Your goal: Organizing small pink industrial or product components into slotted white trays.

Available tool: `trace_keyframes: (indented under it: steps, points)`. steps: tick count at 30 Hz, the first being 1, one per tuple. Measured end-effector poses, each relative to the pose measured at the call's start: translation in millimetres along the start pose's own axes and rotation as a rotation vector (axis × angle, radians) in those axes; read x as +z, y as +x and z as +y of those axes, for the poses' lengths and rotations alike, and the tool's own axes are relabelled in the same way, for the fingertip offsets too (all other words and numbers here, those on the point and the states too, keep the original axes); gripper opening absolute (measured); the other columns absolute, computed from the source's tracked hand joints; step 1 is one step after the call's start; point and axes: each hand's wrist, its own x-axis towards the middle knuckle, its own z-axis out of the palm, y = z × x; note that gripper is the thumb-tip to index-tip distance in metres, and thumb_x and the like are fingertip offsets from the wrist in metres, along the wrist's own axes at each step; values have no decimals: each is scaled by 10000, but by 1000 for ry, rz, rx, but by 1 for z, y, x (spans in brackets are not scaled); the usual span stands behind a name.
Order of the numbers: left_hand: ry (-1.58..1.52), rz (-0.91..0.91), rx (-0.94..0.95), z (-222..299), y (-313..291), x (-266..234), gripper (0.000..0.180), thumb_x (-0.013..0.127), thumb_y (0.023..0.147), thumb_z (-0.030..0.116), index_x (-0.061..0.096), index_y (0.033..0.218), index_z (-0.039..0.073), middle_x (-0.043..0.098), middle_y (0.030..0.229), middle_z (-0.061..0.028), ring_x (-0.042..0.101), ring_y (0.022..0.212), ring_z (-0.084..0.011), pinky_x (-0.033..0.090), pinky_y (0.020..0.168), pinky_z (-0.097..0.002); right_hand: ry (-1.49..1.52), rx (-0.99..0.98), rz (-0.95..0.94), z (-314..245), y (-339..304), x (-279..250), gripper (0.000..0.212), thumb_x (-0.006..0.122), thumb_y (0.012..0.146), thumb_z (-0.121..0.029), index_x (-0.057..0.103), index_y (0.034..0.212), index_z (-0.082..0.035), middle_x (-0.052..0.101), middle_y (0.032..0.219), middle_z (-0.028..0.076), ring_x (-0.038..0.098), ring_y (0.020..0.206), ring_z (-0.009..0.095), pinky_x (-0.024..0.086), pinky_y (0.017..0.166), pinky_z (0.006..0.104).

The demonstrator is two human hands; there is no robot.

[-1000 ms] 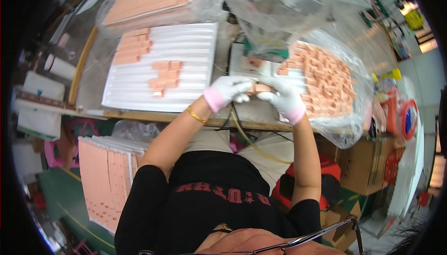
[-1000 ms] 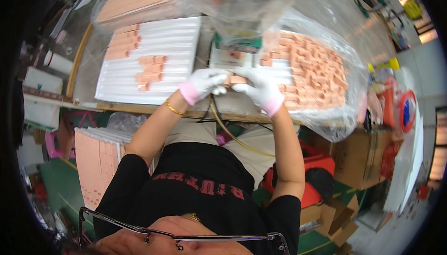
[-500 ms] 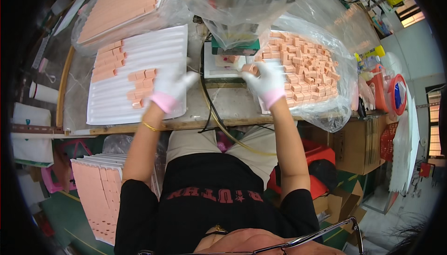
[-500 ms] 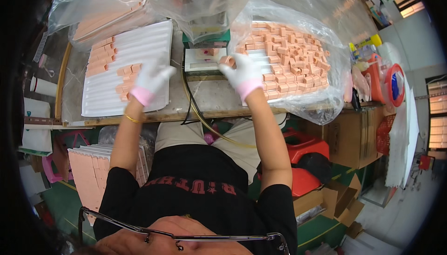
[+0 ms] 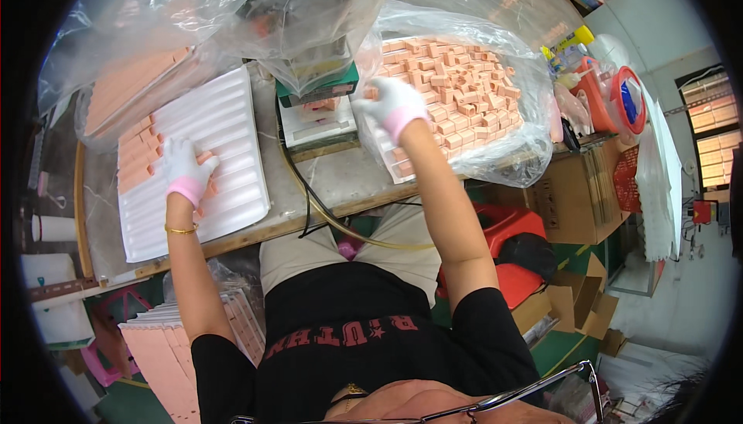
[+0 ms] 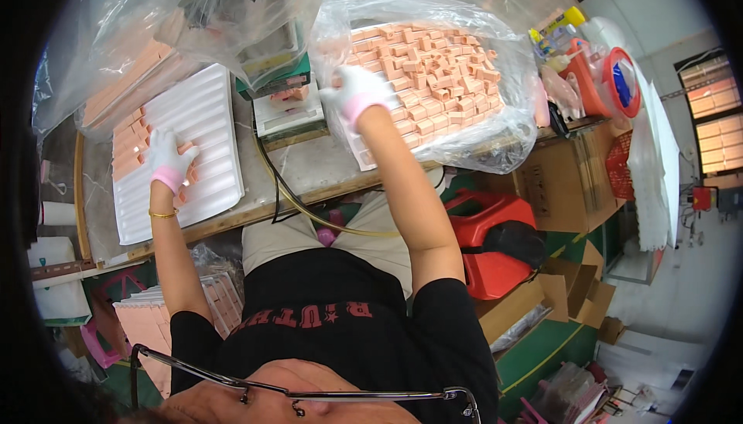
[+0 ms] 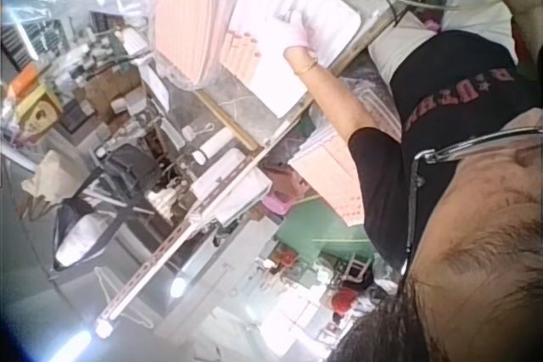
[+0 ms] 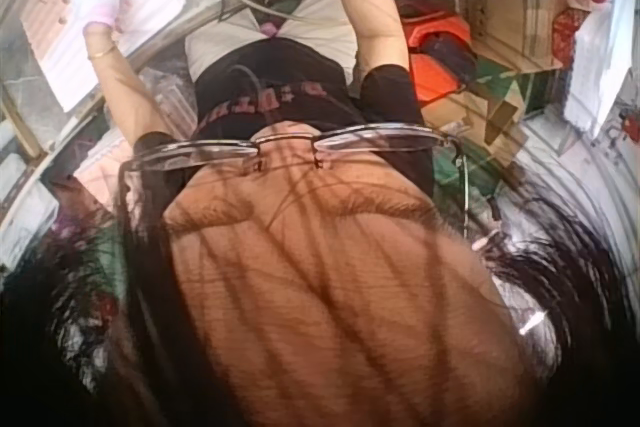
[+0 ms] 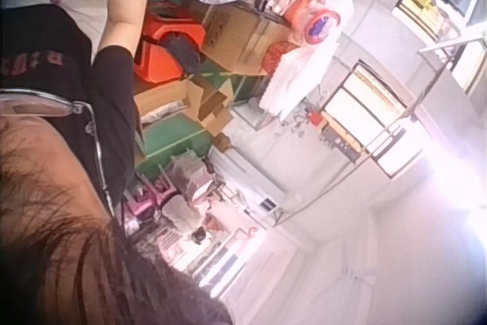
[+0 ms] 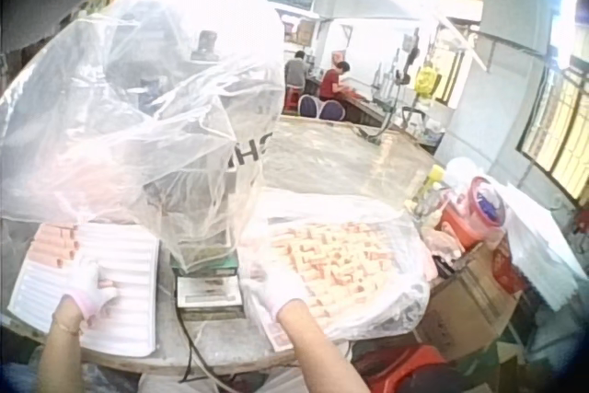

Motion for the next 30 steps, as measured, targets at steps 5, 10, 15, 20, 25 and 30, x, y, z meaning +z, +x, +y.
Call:
trace_keyframes:
  steps: [5, 10, 15, 20, 25, 30]
  points:
    - [-561, 287, -147, 20, -2, 19, 249, 688, 785, 221, 590, 894, 19, 616, 901, -116, 581, 827, -265, 464, 712, -334, -591, 86, 363, 98, 17, -24, 299, 666, 741, -318, 651, 956, -110, 632, 987, 106, 577, 950, 302, 478, 811, 407]
    - [-1386, -121, -263, 102, -2, 18, 375, 617, 873, 232, 520, 1126, -27, 643, 945, -100, 616, 764, -141, 492, 655, -237, -729, 70, 302, 112, 14, -29, 274, 653, 773, -346, 641, 959, -145, 612, 1016, 51, 543, 1028, 237, 462, 827, 380]
    - [-1737, -331, -222, 140, -9, 42, 396, 599, 895, 221, 503, 1189, -27, 601, 1045, -90, 617, 840, -162, 477, 660, -229, 242, -269, 175, 37, -38, -22, 220, 652, 791, -258, 627, 900, -68, 601, 920, 148, 590, 848, 304, 471, 750, 374]
    - [-1702, -414, -304, 158, -5, 41, 379, 606, 895, 191, 510, 1189, -28, 603, 1034, -85, 622, 780, -143, 467, 608, -199, 162, -551, -15, -1, -59, 7, 265, 621, 812, -217, 586, 1016, -52, 601, 916, 150, 587, 836, 318, 469, 725, 389]
    - [-1650, -507, -232, 159, -10, 44, 361, 591, 905, 215, 532, 1168, -26, 625, 971, -60, 594, 704, -88, 428, 569, -174, -37, -668, 15, -16, -63, 11, 324, 636, 811, -220, 568, 1062, -26, 609, 920, 128, 597, 812, 280, 476, 728, 359]
    - [-2046, -556, -278, 163, -14, 51, 352, 575, 912, 243, 545, 1162, -4, 632, 956, -52, 582, 703, -92, 432, 581, -184, 739, -337, -110, -20, -70, 25, 343, 674, 790, -234, 598, 1036, -7, 627, 862, 100, 583, 770, 176, 470, 741, 298]
